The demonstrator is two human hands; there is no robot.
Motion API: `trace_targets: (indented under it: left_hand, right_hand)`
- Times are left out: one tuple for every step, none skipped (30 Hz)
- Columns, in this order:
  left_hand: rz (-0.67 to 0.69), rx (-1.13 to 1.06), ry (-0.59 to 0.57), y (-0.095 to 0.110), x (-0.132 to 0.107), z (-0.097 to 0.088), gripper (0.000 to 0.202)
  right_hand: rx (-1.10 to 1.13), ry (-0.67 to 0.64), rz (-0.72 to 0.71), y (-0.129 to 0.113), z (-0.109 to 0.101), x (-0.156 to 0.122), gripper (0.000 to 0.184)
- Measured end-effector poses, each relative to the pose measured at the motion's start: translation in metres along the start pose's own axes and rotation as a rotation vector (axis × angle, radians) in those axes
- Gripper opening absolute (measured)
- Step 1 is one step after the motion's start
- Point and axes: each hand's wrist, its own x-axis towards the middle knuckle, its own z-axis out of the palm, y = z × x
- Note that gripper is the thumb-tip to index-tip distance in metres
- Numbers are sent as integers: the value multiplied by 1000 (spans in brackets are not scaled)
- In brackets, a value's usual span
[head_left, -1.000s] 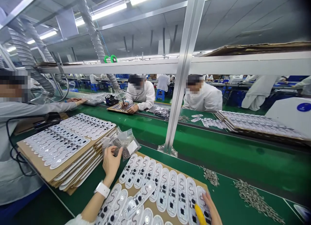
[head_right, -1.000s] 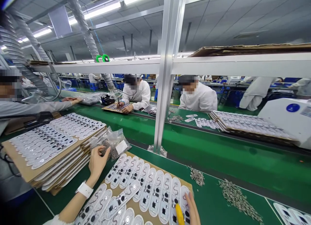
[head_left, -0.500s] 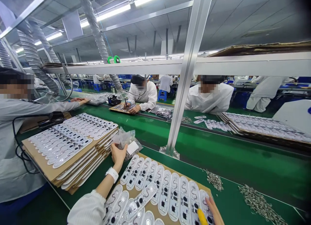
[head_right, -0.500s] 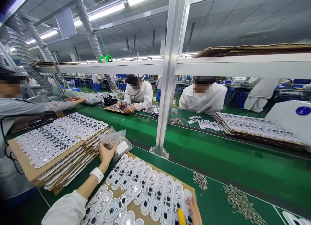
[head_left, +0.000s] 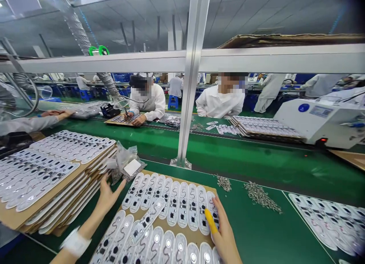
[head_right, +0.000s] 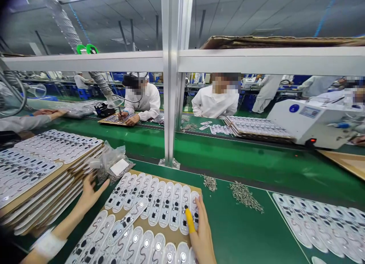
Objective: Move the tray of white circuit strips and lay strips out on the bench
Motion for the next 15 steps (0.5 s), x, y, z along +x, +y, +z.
trace_targets:
  left_hand:
    - [-39, 1, -62, -8, -16, -14, 91]
    - [-87, 6, -151, -16, -32, -27, 87]
    - [-178, 12, -354, -24, -48, -40, 85]
    - [-224, 9, -431, -31, -61, -51, 82]
    - [-260, -12, -495, -35, -72, -59, 79]
    - [-282, -31, -535, -37, -81, -64, 77]
    - [-288, -53, -538, -38, -86, -66, 75]
    - [-296, -72, -538, -36, -89, -65, 74]
    - [-302, -80, -532, -32, -91, -63, 73]
    - [-307, -78, -523, -27, -91, -60, 71]
    - [-308, -71, -511, -22, -91, -57, 70]
    - [-306, -64, -500, -17, -90, -53, 68]
    - [-302, -53, -492, -12, -89, -50, 66]
    - [-300, -43, -486, -9, -88, -47, 66]
    - [-304, -40, -487, -6, -86, -46, 66]
  right_hand:
    - [6, 14, -1, -2, 0, -2, 61]
    - [12, 30, -4, -4, 1, -4, 60]
    - [17, 45, -12, -6, 1, -6, 59]
    - [22, 56, -20, -7, 1, -8, 58]
    - [25, 61, -25, -7, 1, -9, 58]
    - [26, 59, -26, -8, 0, -11, 57]
    - [25, 55, -23, -7, 0, -12, 57]
    - [23, 55, -19, -7, 0, -13, 56]
    - [20, 57, -15, -7, -1, -14, 56]
    - [15, 63, -13, -7, -2, -15, 55]
    - [10, 71, -13, -7, -2, -15, 56]
    - [3, 81, -13, -8, -3, -15, 56]
    - [-4, 87, -12, -8, -4, -14, 57]
    - [-10, 84, -8, -9, -4, -12, 58]
    - [-13, 80, -3, -10, -4, -10, 59]
